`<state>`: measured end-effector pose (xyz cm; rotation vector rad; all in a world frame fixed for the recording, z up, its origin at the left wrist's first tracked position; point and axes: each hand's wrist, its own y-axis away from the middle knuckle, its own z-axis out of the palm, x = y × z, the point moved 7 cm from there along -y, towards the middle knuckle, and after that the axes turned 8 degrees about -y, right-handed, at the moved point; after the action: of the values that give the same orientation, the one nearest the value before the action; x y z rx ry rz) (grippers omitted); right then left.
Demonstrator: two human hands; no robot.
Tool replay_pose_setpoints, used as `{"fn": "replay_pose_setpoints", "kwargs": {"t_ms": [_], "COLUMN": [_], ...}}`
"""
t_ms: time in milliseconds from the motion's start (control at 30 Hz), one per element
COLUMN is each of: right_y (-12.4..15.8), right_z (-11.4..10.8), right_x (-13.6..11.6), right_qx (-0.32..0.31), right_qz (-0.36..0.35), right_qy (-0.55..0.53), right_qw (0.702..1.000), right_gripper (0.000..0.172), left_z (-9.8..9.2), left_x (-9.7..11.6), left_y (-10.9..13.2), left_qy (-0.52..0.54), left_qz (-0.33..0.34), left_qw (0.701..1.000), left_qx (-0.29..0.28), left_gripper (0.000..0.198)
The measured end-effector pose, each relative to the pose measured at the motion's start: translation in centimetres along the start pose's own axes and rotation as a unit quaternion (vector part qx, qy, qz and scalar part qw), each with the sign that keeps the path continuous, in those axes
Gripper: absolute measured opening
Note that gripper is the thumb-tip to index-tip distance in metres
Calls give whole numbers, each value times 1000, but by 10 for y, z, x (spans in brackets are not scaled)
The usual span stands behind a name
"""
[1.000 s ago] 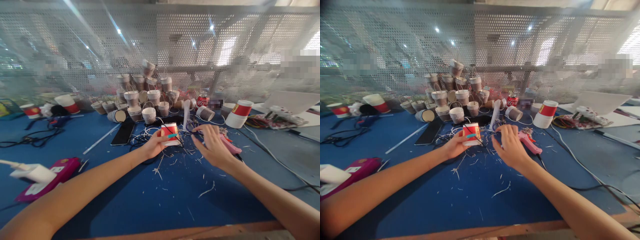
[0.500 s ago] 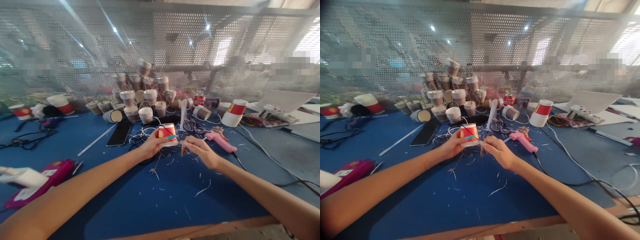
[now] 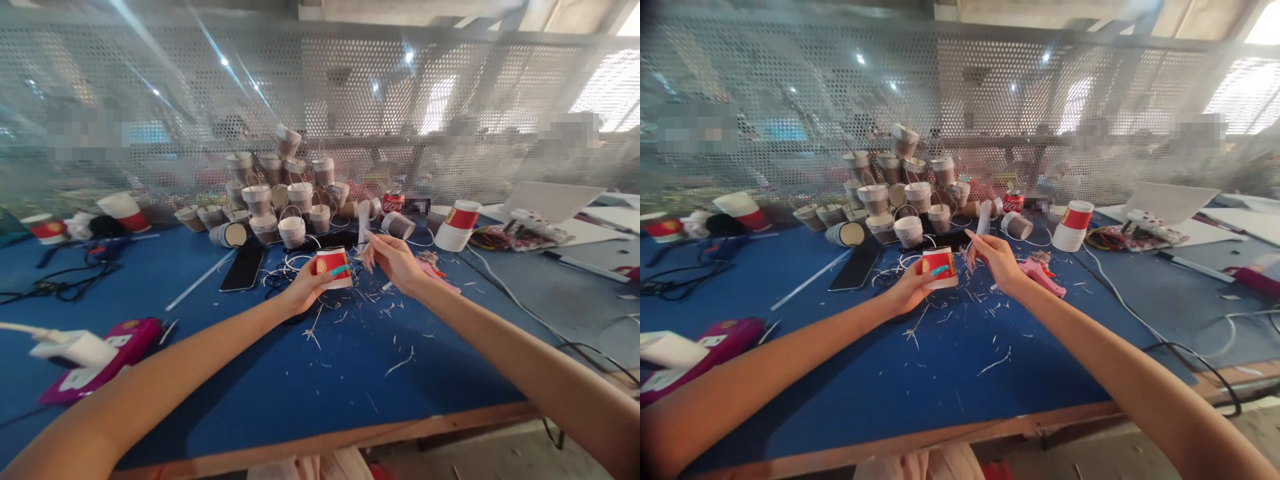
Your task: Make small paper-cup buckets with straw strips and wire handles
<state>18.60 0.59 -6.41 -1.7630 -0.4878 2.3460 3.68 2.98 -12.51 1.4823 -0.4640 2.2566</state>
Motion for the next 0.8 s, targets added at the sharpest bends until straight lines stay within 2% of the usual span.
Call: {"fn": "replay_pose_setpoints", "kwargs": {"t_ms": [100,167,300,533,800], "right_y": [-8,-8,-3,-1,1], "right_z": [-4,-6,-14,-15,-13], "right_x": [6,13,22,21,32], "right_qx": [12,0,-1,12,-1], "right_qz": [15,41,79,91,112], "right_qy": [-81,-97,-77,-70,-69], "right_qw": [997,994,994,993,991], "right_gripper": [40,41,43,45,45], "left_z": [0,1,2,2,13], "left_x": [1,1,1,0,-3], "left_y": [0,-1,-1,0,4], "left_qy": [1,-1,-17,-26,2], "left_qz": [3,5,8,-5,-36], "left_qw": [1000,1000,1000,1000,993], "left_qx": [5,3,1,-3,-111], "left_gripper": [49,47,44,43,42]}}
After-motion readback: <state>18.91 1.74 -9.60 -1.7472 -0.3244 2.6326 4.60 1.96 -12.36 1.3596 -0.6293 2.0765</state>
